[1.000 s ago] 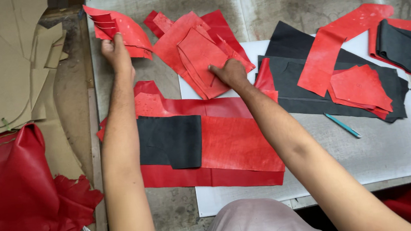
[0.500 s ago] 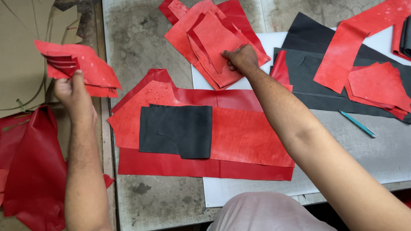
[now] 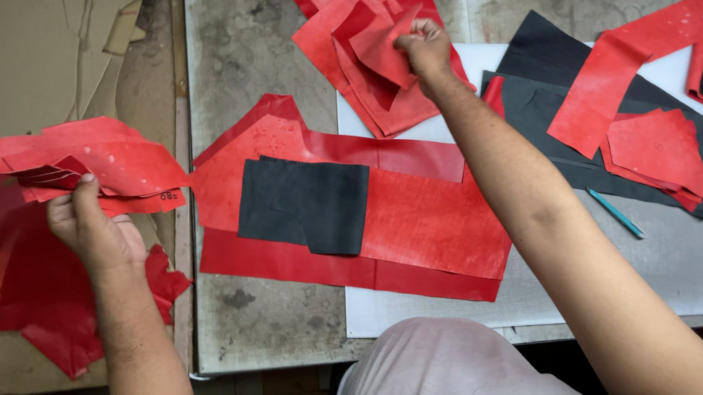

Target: The person arranges red and black fabric pieces on a worktable, then uses a utility knife and a cardboard template to cut black fabric into uniform strips. The person stacks the cut pieces and aligns them with red fabric pieces.

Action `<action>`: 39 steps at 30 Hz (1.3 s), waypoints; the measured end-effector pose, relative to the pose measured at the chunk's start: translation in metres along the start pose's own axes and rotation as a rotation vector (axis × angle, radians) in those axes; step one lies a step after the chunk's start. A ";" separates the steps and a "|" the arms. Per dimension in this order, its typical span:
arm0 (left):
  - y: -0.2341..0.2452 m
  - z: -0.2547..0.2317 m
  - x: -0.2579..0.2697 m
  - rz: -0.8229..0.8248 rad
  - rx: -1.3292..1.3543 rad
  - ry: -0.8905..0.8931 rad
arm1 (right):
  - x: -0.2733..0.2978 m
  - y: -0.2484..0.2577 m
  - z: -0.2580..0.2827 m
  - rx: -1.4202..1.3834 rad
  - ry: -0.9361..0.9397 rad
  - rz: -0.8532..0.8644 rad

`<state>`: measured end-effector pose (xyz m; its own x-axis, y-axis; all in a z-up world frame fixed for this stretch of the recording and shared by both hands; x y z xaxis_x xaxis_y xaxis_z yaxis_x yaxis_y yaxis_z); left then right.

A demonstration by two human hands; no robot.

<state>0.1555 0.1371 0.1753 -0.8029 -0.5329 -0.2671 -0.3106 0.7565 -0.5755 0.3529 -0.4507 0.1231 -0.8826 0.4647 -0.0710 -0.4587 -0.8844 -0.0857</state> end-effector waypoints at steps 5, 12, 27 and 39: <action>0.074 -0.022 0.034 -0.167 0.009 -0.094 | -0.001 -0.022 0.027 -0.230 -0.115 0.226; 0.112 -0.029 0.082 -0.275 -0.044 -0.057 | -0.023 -0.032 0.033 -0.432 -0.030 0.231; 0.108 -0.053 0.137 -0.281 -0.117 -0.099 | -0.003 0.029 -0.078 0.595 -0.125 -0.194; 0.122 -0.041 0.178 -0.379 -0.096 -0.056 | 0.012 0.027 -0.044 0.708 -0.082 -0.325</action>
<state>-0.0464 0.1500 0.0890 -0.5939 -0.7991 -0.0934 -0.6280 0.5330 -0.5671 0.3350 -0.4671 0.0766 -0.6853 0.7244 -0.0750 -0.6270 -0.5345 0.5667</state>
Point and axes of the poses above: each hand's wrist, its own x-axis away from the middle knuckle, its own y-axis out of the back of the hand, z = x × y, the point moved 9 cm from there along -x, towards the middle knuckle, and after that the axes turned 9 degrees about -z, right-handed, at the moved point
